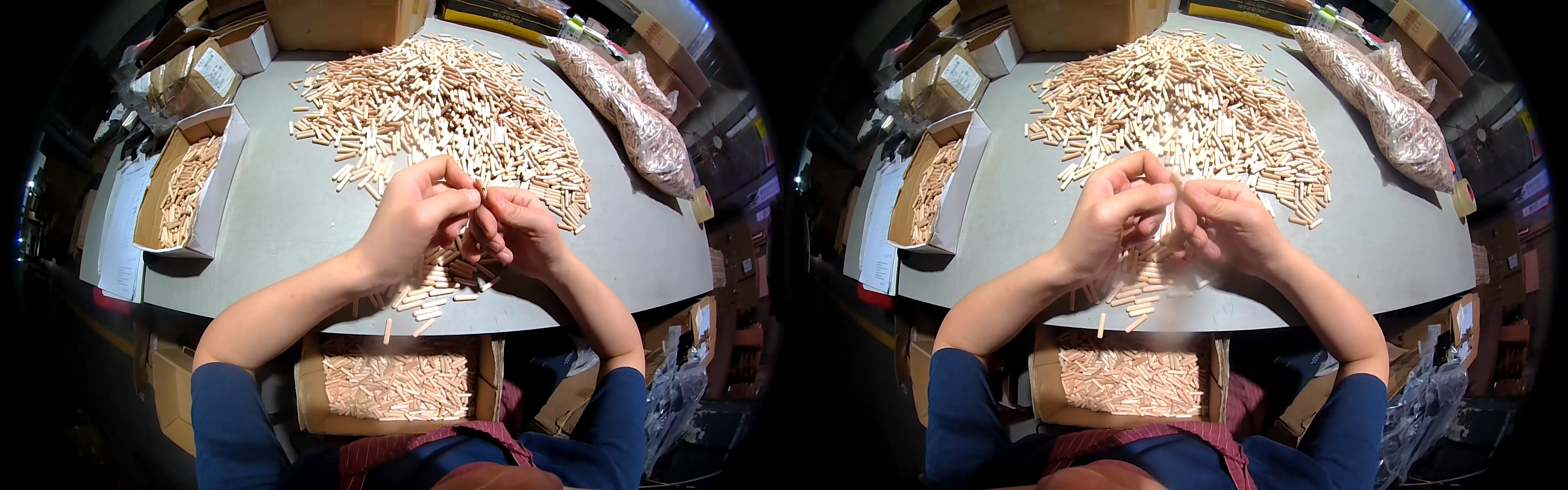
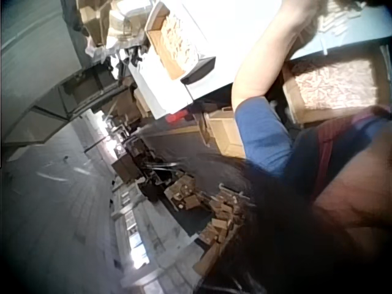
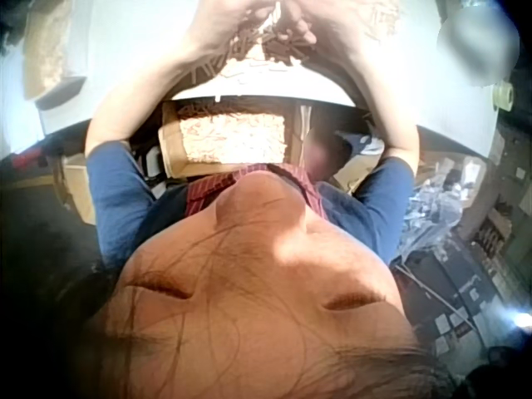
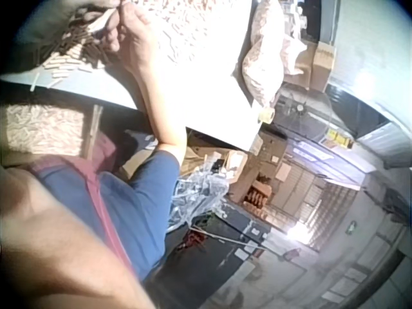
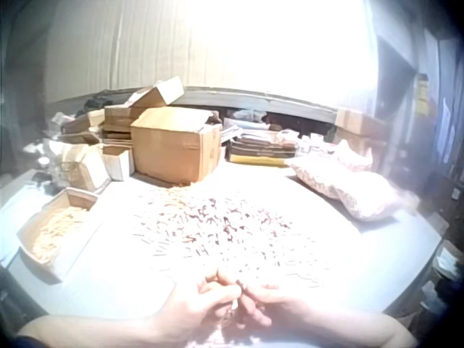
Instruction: The person sorts small cylindrical cork stoppers on a table, picking them up by hand and placing them into a cardboard box below. The person repeatedly gathers and transfers the stoppers from the table surface into the box.
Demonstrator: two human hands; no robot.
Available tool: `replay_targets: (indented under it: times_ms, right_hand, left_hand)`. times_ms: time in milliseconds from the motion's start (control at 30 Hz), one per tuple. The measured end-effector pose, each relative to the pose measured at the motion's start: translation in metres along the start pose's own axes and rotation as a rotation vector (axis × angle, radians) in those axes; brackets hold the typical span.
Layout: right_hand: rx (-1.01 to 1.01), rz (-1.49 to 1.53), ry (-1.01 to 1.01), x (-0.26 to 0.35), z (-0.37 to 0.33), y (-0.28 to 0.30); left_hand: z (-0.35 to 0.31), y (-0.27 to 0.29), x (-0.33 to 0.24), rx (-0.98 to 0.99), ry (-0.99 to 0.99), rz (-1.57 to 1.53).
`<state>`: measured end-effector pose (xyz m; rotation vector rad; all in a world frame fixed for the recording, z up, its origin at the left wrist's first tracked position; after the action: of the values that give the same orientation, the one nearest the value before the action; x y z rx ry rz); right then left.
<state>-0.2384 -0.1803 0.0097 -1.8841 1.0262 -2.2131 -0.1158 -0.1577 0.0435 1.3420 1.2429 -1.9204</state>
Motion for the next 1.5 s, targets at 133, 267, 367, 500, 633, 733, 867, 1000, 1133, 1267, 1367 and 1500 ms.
replay_targets:
  times_ms: [133,267,367,500,633,733,867,1000,1133,1267,1367,1500]
  right_hand:
    - [-0.034,-0.011,-0.019,0.0,0.001,-0.004]
    - [-0.053,-0.089,-0.047,0.005,0.0,-0.001]
    - [-0.247,-0.264,-0.076,0.016,-0.007,0.01]
    - [-0.485,-0.372,0.09,0.037,-0.025,0.05]
    - [-0.399,-0.365,0.213,0.053,-0.023,0.062]
    - [-0.519,-0.407,0.246,0.059,-0.028,0.065]
    - [-0.425,-0.411,0.304,0.07,-0.03,0.075]
    - [-0.494,-0.398,0.33,0.074,-0.031,0.076]
    - [-0.569,-0.42,0.287,0.072,-0.029,0.07]
    - [-0.578,-0.436,0.247,0.072,-0.029,0.079]
    - [-0.561,-0.42,0.232,0.07,-0.032,0.087]
    - [-0.548,-0.419,0.227,0.069,-0.031,0.092]
  left_hand:
    - [0.002,0.002,-0.006,0.007,0.016,0.117]
    - [0.01,0.015,-0.01,0.065,0.016,0.365]
    - [0.012,0.025,-0.016,0.108,0.001,0.522]
    - [0.014,0.05,-0.039,-0.046,0.051,0.758]
    - [0.018,0.074,-0.034,0.017,0.173,0.806]
    - [0.015,0.084,-0.033,0.026,0.304,0.898]
    - [0.009,0.087,-0.039,0.144,0.437,1.043]
    - [0.004,0.086,-0.039,0.237,0.511,1.074]
    - [-0.003,0.088,-0.027,0.294,0.668,1.105]
    - [-0.009,0.082,-0.021,0.369,0.792,1.122]
    - [-0.012,0.072,-0.019,0.431,0.831,1.087]
    - [-0.019,0.058,-0.018,0.482,0.858,1.036]
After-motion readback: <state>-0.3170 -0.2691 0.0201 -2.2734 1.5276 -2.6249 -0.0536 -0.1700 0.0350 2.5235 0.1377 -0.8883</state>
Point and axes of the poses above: each hand's wrist, its own z-axis towards the middle knuckle, its own y-axis out of the back of the hand, x = y × z, the point moved 8 cm from there along z, towards the middle knuckle, and after that the axes turned 13 degrees about x, right-handed, at the moved point
